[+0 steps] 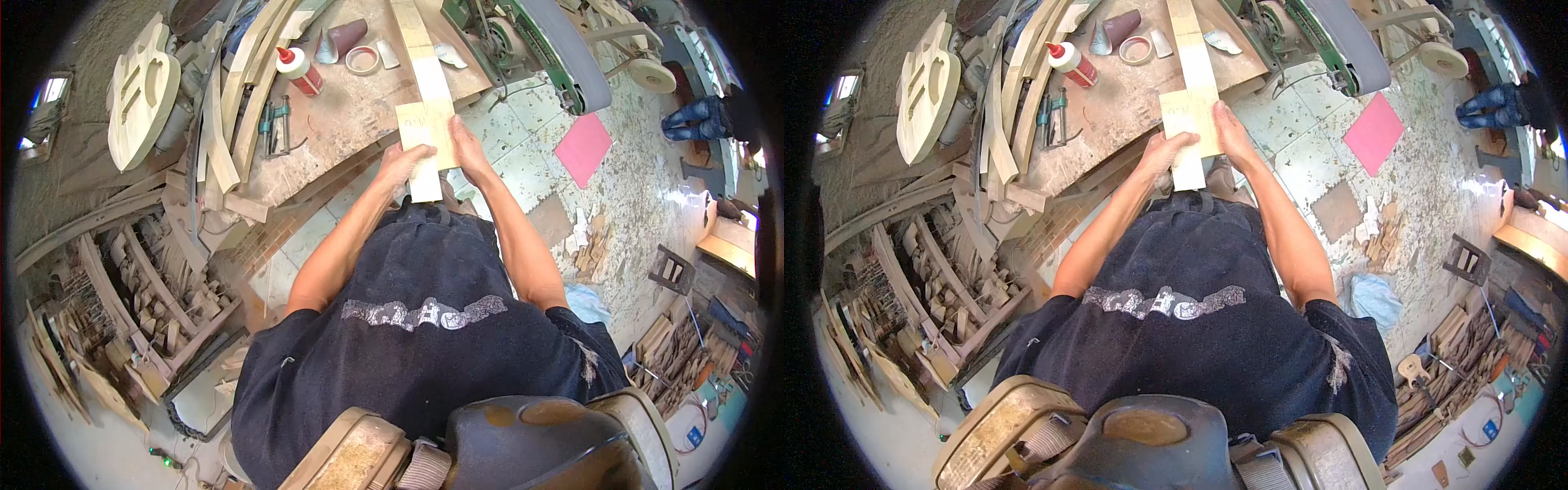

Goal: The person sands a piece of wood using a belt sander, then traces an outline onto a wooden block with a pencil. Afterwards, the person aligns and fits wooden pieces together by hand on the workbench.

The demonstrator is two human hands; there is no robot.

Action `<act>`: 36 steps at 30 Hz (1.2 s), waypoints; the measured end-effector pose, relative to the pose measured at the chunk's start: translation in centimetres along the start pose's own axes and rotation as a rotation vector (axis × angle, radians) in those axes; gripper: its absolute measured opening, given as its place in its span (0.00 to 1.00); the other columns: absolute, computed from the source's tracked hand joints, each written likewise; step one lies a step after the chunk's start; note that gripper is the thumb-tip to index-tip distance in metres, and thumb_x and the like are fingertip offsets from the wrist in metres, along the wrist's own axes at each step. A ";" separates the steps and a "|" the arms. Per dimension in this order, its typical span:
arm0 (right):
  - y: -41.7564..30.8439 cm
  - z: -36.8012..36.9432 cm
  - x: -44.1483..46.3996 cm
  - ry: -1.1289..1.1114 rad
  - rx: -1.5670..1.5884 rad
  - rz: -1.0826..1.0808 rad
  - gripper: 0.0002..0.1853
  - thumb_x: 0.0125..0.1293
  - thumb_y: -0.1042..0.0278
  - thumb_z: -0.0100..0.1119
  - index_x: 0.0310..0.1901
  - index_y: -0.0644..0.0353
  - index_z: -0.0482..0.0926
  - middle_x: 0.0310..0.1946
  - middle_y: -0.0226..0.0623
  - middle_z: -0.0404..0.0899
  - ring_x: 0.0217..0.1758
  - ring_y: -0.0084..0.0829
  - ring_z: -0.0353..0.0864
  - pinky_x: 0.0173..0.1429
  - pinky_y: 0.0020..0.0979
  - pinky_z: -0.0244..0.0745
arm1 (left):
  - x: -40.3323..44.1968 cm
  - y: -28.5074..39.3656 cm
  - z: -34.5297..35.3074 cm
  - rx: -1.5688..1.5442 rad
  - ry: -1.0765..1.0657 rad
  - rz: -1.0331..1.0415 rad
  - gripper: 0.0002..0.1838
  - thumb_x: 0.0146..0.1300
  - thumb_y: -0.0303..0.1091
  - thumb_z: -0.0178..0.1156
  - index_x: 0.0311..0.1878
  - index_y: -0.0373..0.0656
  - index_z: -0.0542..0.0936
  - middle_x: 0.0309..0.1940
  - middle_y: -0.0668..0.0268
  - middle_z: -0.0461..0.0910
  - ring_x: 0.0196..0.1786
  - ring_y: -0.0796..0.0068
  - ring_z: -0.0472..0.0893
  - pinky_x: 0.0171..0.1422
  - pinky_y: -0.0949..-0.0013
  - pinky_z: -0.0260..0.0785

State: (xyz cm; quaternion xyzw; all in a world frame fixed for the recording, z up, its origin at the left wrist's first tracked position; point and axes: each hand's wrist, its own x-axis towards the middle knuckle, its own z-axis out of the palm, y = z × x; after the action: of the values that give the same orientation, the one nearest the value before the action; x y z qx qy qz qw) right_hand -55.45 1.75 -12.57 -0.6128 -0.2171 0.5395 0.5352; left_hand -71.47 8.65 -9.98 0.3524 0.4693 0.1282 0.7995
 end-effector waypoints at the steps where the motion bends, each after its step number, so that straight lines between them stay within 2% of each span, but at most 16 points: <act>1: -0.1 0.0 -0.1 0.001 0.000 -0.001 0.39 0.82 0.37 0.33 0.70 0.70 0.67 0.64 0.47 0.75 0.65 0.32 0.76 0.68 0.33 0.71 | 0.1 -0.1 0.0 -0.001 -0.012 0.010 0.24 0.59 0.31 0.69 0.56 0.30 0.77 0.44 0.57 0.85 0.40 0.68 0.86 0.44 0.63 0.82; 3: -0.6 0.0 -0.4 -0.030 0.002 -0.015 0.39 0.81 0.36 0.32 0.70 0.70 0.67 0.64 0.47 0.75 0.65 0.33 0.76 0.68 0.33 0.71 | 0.4 -0.4 -0.2 -0.002 -0.037 0.026 0.23 0.61 0.32 0.67 0.57 0.30 0.77 0.44 0.58 0.84 0.39 0.69 0.86 0.44 0.62 0.82; 6: -1.0 0.0 -0.5 -0.094 0.006 -0.052 0.40 0.81 0.36 0.32 0.69 0.71 0.67 0.64 0.47 0.75 0.65 0.33 0.75 0.69 0.32 0.71 | 0.9 -0.3 -0.8 -0.093 -0.120 -0.042 0.22 0.67 0.38 0.62 0.58 0.32 0.76 0.45 0.60 0.84 0.41 0.70 0.85 0.46 0.63 0.81; 9: -0.4 -0.2 0.2 -0.085 -0.003 -0.055 0.40 0.81 0.35 0.32 0.69 0.72 0.67 0.65 0.47 0.74 0.66 0.33 0.75 0.70 0.32 0.70 | 0.9 -0.1 -0.7 -0.225 -0.154 -0.018 0.23 0.72 0.45 0.55 0.59 0.35 0.76 0.46 0.62 0.84 0.44 0.71 0.84 0.50 0.64 0.80; 18: -1.6 0.2 -0.3 -0.048 -0.016 -0.012 0.42 0.80 0.34 0.31 0.70 0.72 0.66 0.65 0.46 0.74 0.66 0.33 0.75 0.70 0.32 0.70 | -0.6 1.6 0.5 -0.333 -0.163 -0.029 0.28 0.74 0.49 0.53 0.65 0.36 0.74 0.55 0.60 0.82 0.54 0.69 0.83 0.58 0.64 0.77; 21: -3.1 0.7 -1.3 -0.084 -0.015 -0.027 0.42 0.80 0.33 0.30 0.70 0.71 0.66 0.64 0.46 0.75 0.64 0.33 0.77 0.68 0.32 0.72 | 0.4 0.8 -0.2 -0.223 -0.175 -0.037 0.26 0.72 0.46 0.57 0.64 0.34 0.75 0.56 0.57 0.82 0.54 0.67 0.84 0.58 0.62 0.78; 24: -3.3 0.6 -1.5 -0.107 -0.030 -0.029 0.42 0.80 0.33 0.29 0.70 0.70 0.66 0.64 0.46 0.75 0.64 0.33 0.78 0.67 0.32 0.74 | 0.4 0.5 -0.4 -0.068 -0.156 -0.027 0.25 0.67 0.38 0.66 0.61 0.31 0.77 0.53 0.55 0.83 0.51 0.65 0.85 0.55 0.61 0.80; 27: -3.4 0.7 -1.5 -0.118 -0.035 -0.016 0.42 0.80 0.33 0.28 0.70 0.69 0.66 0.63 0.46 0.76 0.64 0.33 0.77 0.67 0.32 0.74 | -0.2 0.6 0.5 -0.128 -0.110 0.057 0.24 0.61 0.29 0.71 0.59 0.29 0.78 0.51 0.54 0.85 0.47 0.64 0.87 0.52 0.61 0.81; 32: -4.7 1.7 -2.4 -0.052 -0.168 -0.056 0.42 0.80 0.33 0.27 0.69 0.70 0.67 0.61 0.47 0.76 0.62 0.34 0.77 0.66 0.32 0.74 | 0.2 0.5 0.3 -0.080 -0.063 0.044 0.25 0.59 0.27 0.72 0.58 0.28 0.79 0.50 0.54 0.85 0.48 0.65 0.87 0.53 0.62 0.81; 36: -3.4 1.6 -1.5 -0.094 -0.170 -0.114 0.42 0.80 0.32 0.27 0.68 0.70 0.68 0.60 0.46 0.77 0.62 0.32 0.77 0.65 0.32 0.74 | -0.1 0.7 -0.2 -0.084 -0.068 0.049 0.25 0.60 0.27 0.71 0.59 0.27 0.78 0.51 0.53 0.85 0.49 0.63 0.87 0.54 0.62 0.81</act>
State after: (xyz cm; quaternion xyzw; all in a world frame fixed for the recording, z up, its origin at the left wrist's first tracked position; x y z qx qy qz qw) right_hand -56.34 2.28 -8.64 -0.6166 -0.3214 0.5159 0.5003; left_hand -71.59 9.24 -9.52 0.3342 0.4271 0.1552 0.8257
